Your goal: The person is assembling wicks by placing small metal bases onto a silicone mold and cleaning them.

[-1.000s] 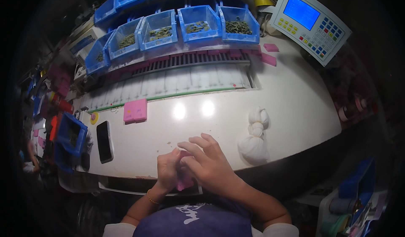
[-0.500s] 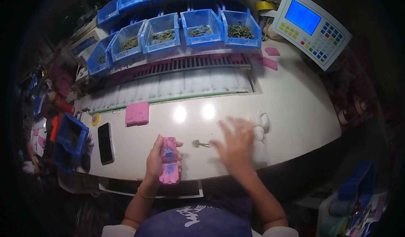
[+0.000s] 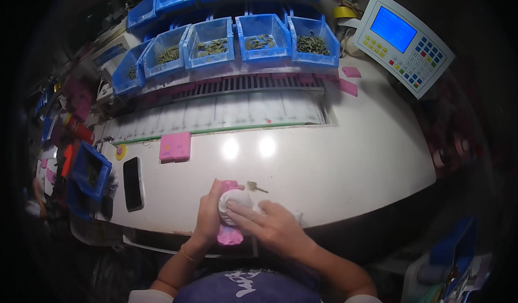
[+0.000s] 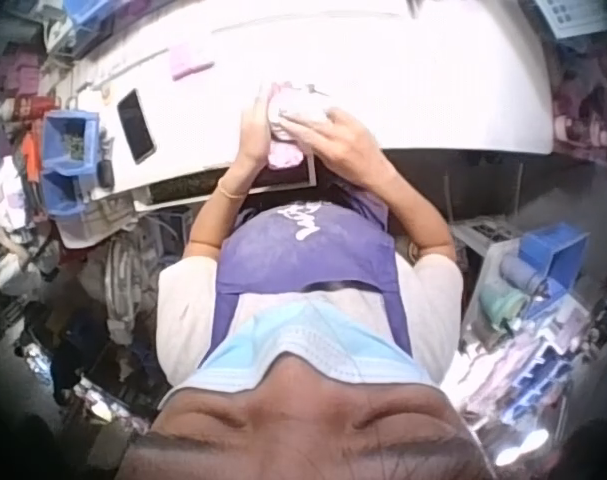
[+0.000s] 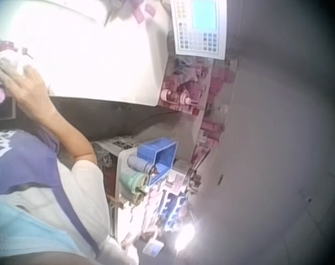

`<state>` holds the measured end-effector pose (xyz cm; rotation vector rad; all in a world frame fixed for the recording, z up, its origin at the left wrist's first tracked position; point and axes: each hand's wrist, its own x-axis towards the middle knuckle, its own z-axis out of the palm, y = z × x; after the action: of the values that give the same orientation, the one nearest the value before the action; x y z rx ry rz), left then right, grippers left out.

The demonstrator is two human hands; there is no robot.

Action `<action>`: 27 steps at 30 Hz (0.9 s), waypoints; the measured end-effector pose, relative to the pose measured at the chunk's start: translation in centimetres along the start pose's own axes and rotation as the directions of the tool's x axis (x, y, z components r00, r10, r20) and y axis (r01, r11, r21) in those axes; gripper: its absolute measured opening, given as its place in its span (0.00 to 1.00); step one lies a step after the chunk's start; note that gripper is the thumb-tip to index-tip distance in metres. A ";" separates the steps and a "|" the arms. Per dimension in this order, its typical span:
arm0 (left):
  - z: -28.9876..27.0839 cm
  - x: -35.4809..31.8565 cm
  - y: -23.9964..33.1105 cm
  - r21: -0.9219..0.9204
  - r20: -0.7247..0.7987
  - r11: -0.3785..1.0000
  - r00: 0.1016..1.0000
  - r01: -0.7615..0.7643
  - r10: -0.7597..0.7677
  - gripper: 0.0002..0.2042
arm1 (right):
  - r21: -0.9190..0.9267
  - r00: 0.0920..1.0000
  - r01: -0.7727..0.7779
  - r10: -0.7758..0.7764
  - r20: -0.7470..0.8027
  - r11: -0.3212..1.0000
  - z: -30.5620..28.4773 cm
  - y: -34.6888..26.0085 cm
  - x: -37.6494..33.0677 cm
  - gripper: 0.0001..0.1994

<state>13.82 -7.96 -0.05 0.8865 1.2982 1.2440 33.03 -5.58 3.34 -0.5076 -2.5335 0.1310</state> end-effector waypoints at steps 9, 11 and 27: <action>-0.1 -0.2 0.9 -0.087 -0.035 0.996 0.999 -0.030 0.027 0.28 | 0.268 0.972 -0.205 0.228 -0.057 0.941 -1.6 0.9 1.9 0.31; 0.1 -0.3 0.4 -0.113 -0.083 0.992 0.995 -0.063 0.054 0.28 | 0.458 0.957 -0.223 0.284 -0.067 0.860 -1.8 -0.7 0.3 0.32; -0.4 -2.2 0.4 -0.124 0.107 0.986 0.989 0.116 -0.103 0.35 | 0.472 0.817 -0.513 0.576 0.013 0.717 1.1 -1.9 -1.1 0.22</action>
<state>13.71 -10.08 0.77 0.7649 1.1577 1.1688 32.65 -7.71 2.19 -1.0146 -2.0369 0.8653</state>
